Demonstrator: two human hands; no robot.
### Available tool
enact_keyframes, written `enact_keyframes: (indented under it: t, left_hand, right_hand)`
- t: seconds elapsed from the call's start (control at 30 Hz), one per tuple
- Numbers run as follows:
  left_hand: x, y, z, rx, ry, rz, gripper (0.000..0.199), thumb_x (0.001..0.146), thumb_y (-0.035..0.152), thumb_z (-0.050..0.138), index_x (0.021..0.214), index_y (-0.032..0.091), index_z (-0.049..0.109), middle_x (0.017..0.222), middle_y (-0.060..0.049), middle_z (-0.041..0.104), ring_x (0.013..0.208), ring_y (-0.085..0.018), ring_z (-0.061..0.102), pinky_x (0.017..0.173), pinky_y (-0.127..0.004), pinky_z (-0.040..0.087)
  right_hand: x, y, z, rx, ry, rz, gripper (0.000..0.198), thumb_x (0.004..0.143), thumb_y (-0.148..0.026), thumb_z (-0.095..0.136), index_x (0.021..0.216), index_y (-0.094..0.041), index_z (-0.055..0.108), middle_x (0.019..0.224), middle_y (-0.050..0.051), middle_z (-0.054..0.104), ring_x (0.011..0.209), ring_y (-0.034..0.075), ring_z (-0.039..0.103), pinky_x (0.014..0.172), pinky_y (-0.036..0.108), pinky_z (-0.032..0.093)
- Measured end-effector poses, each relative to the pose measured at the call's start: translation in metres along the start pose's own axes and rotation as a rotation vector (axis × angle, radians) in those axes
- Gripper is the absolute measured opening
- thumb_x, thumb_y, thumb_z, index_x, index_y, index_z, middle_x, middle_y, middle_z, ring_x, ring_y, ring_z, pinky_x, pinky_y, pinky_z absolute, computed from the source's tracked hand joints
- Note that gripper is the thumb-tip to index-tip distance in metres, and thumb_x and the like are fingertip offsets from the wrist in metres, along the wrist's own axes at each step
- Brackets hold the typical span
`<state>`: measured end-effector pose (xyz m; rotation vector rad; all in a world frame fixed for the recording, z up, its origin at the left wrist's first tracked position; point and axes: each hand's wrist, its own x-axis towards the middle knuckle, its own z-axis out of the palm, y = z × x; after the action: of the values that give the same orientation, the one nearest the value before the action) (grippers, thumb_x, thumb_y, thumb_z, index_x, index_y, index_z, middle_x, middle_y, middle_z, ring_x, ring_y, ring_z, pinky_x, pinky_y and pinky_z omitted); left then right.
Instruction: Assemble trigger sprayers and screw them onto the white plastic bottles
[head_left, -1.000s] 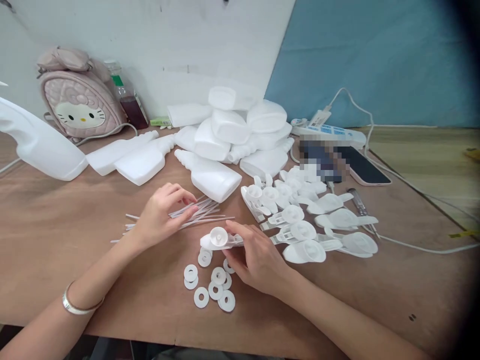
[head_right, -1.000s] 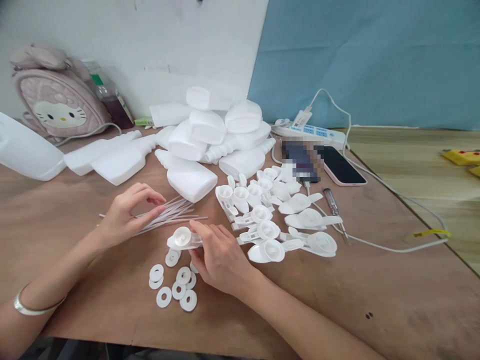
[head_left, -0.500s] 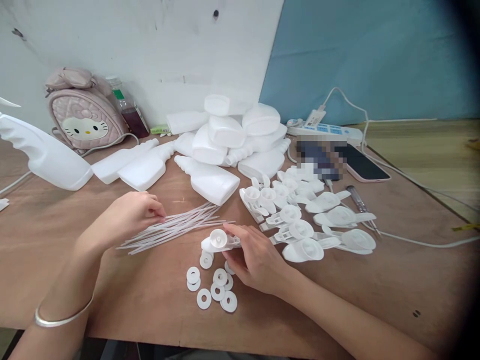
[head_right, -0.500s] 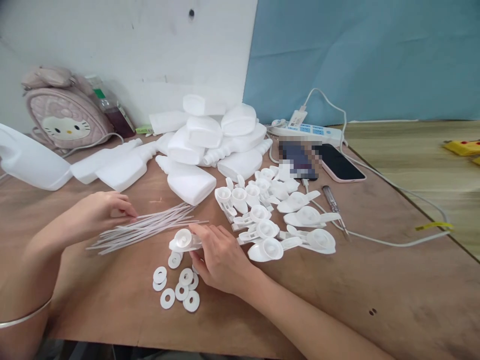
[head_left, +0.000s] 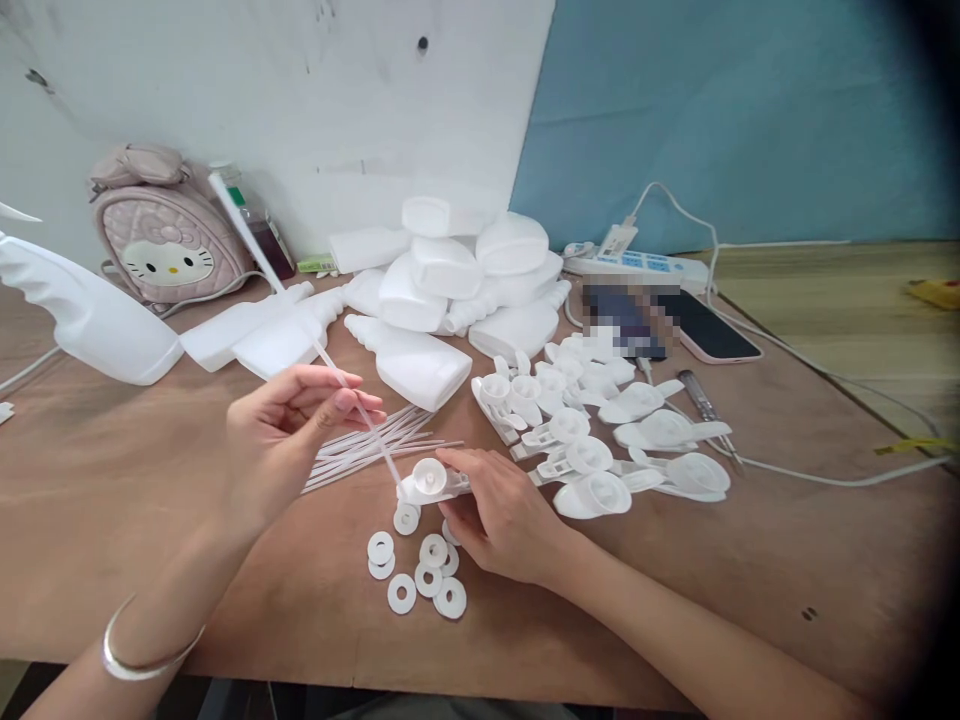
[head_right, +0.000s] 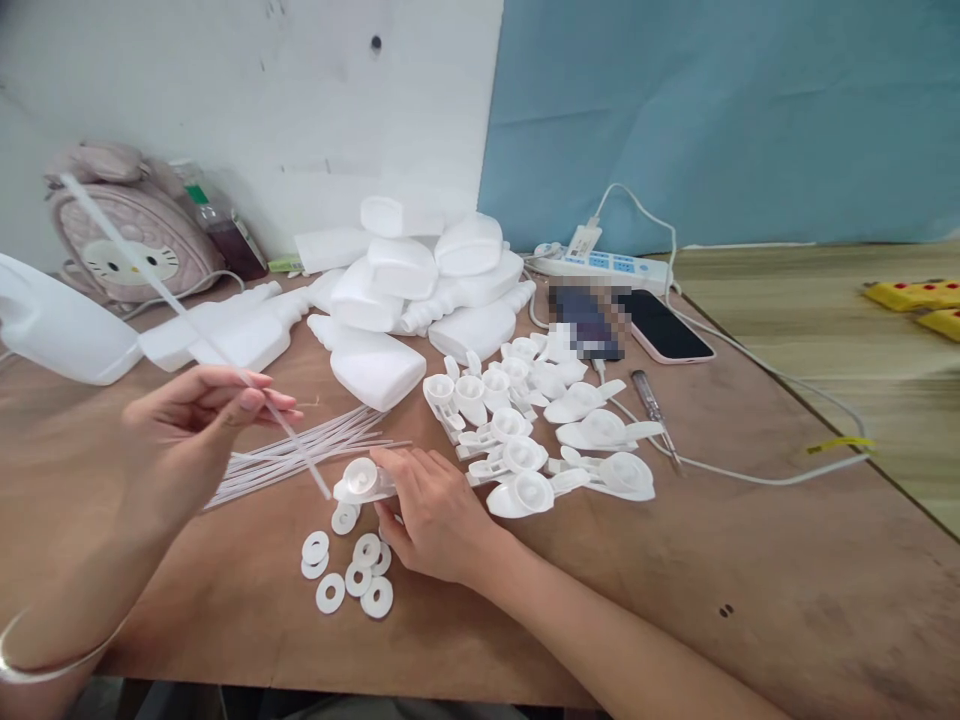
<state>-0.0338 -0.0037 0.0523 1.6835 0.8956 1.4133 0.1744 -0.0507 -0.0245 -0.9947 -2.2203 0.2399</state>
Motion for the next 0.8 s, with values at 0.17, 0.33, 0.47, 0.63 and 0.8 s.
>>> enact_keyframes:
  t: [0.17, 0.33, 0.47, 0.63, 0.8]
  left_hand:
    - [-0.015, -0.010, 0.011, -0.022, 0.119, 0.083, 0.006, 0.082, 0.015, 0.057, 0.086, 0.017, 0.061, 0.078, -0.001, 0.070, 0.070, -0.016, 0.068, 0.060, -0.026, 0.060]
    - [-0.022, -0.009, 0.013, 0.019, 0.076, 0.230, 0.015, 0.084, 0.008, 0.052, 0.092, 0.017, 0.061, 0.080, -0.001, 0.070, 0.073, -0.015, 0.068, 0.063, -0.026, 0.060]
    - [-0.022, -0.010, 0.014, 0.024, 0.037, 0.219, 0.019, 0.084, 0.007, 0.050, 0.093, 0.018, 0.061, 0.081, 0.000, 0.070, 0.073, -0.014, 0.068, 0.064, -0.026, 0.060]
    - [-0.023, -0.011, 0.013, 0.079, 0.036, 0.211, 0.014, 0.083, 0.011, 0.053, 0.091, 0.018, 0.061, 0.077, 0.000, 0.070, 0.070, -0.015, 0.068, 0.062, -0.027, 0.061]
    - [-0.024, -0.011, 0.011, 0.132, 0.058, 0.209, 0.007, 0.082, 0.015, 0.056, 0.086, 0.017, 0.062, 0.075, -0.002, 0.068, 0.069, -0.018, 0.068, 0.060, -0.031, 0.060]
  right_hand:
    - [-0.001, 0.001, 0.000, -0.007, 0.007, -0.007, 0.043, 0.076, -0.012, 0.048, 0.118, -0.013, 0.038, 0.106, 0.012, 0.060, 0.093, 0.023, 0.058, 0.076, 0.039, 0.048]
    - [-0.002, 0.002, 0.001, 0.004, -0.015, 0.006, 0.044, 0.077, -0.013, 0.047, 0.120, -0.014, 0.037, 0.107, 0.012, 0.060, 0.093, 0.024, 0.057, 0.077, 0.039, 0.047]
    - [-0.001, 0.001, -0.001, 0.007, -0.016, 0.003, 0.044, 0.077, -0.012, 0.047, 0.119, -0.013, 0.036, 0.107, 0.012, 0.060, 0.092, 0.024, 0.057, 0.076, 0.039, 0.047]
    - [-0.001, 0.001, -0.001, 0.006, -0.010, 0.002, 0.043, 0.076, -0.012, 0.047, 0.118, -0.013, 0.038, 0.106, 0.012, 0.060, 0.092, 0.023, 0.058, 0.076, 0.038, 0.047]
    - [-0.001, 0.001, 0.000, -0.001, -0.005, -0.003, 0.044, 0.076, -0.012, 0.047, 0.119, -0.013, 0.038, 0.106, 0.012, 0.060, 0.093, 0.023, 0.057, 0.076, 0.038, 0.047]
